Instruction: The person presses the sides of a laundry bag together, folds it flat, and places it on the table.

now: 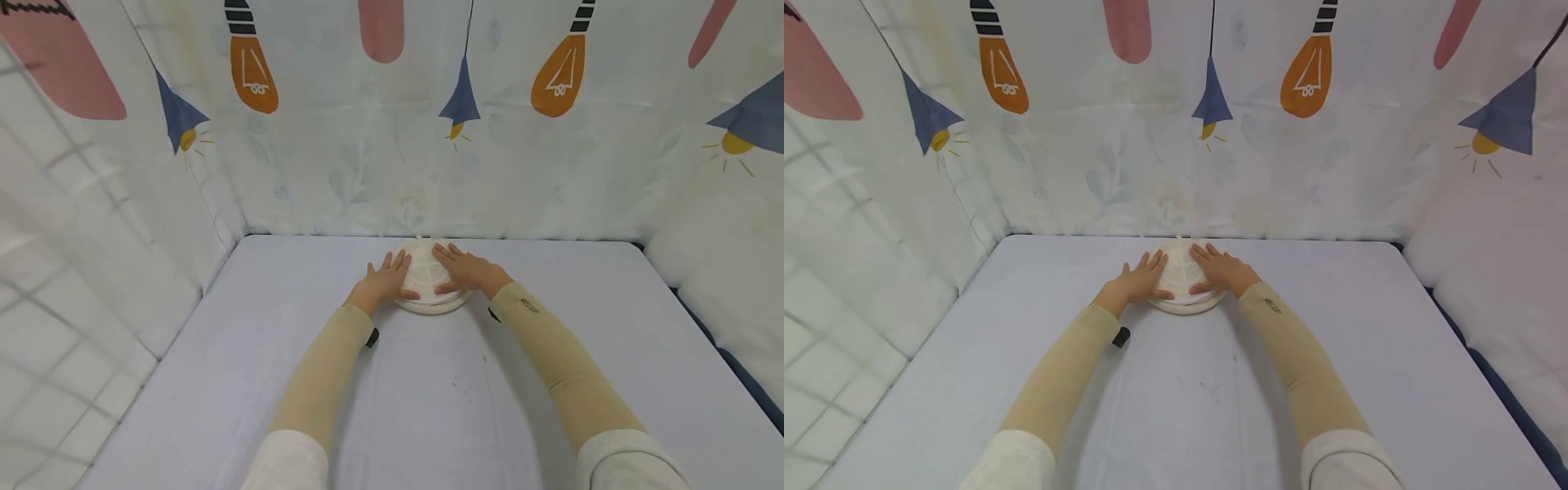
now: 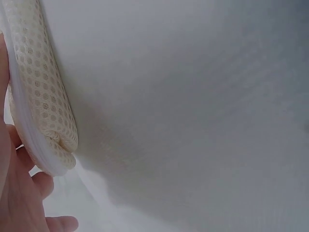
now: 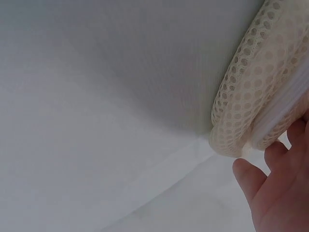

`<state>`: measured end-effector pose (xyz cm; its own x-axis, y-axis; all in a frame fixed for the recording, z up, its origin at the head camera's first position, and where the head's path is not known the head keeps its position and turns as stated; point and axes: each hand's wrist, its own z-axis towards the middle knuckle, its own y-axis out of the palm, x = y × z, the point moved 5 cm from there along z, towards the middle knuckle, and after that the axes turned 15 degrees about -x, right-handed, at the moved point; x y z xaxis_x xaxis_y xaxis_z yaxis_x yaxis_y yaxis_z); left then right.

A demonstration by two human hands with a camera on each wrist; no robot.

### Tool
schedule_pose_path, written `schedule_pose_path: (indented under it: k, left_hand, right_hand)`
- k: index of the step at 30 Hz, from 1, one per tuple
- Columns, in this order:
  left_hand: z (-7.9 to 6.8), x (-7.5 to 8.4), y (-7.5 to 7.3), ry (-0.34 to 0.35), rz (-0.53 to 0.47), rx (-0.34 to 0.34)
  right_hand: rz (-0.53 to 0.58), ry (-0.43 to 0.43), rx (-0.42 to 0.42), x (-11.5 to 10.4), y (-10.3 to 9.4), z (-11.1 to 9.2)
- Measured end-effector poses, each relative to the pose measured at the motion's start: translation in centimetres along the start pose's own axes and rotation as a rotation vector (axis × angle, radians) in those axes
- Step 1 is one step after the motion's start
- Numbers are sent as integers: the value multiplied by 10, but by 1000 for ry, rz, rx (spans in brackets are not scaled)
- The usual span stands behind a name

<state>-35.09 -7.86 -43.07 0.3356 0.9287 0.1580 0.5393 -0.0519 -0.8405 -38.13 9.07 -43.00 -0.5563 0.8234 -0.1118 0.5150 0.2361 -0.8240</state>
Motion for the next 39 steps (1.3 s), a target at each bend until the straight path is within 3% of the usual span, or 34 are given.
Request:
schedule_pose_path:
  k: [9, 15, 27, 33, 39]
  left_hand:
    - [1, 2, 5, 14, 43, 2]
    - [1, 0, 5, 22, 106, 38]
    - [-16, -8, 6, 98, 85, 81]
    - [-18, -9, 8, 120, 91, 109]
    - [-14, -7, 8, 97, 117, 117]
  right_hand:
    - [39, -41, 40, 4, 9, -5]
    - [57, -75, 92, 4, 10, -10]
    - [80, -115, 134, 5, 15, -27]
    - [96, -105, 141, 8, 22, -32]
    - [91, -85, 140, 7, 26, -33]
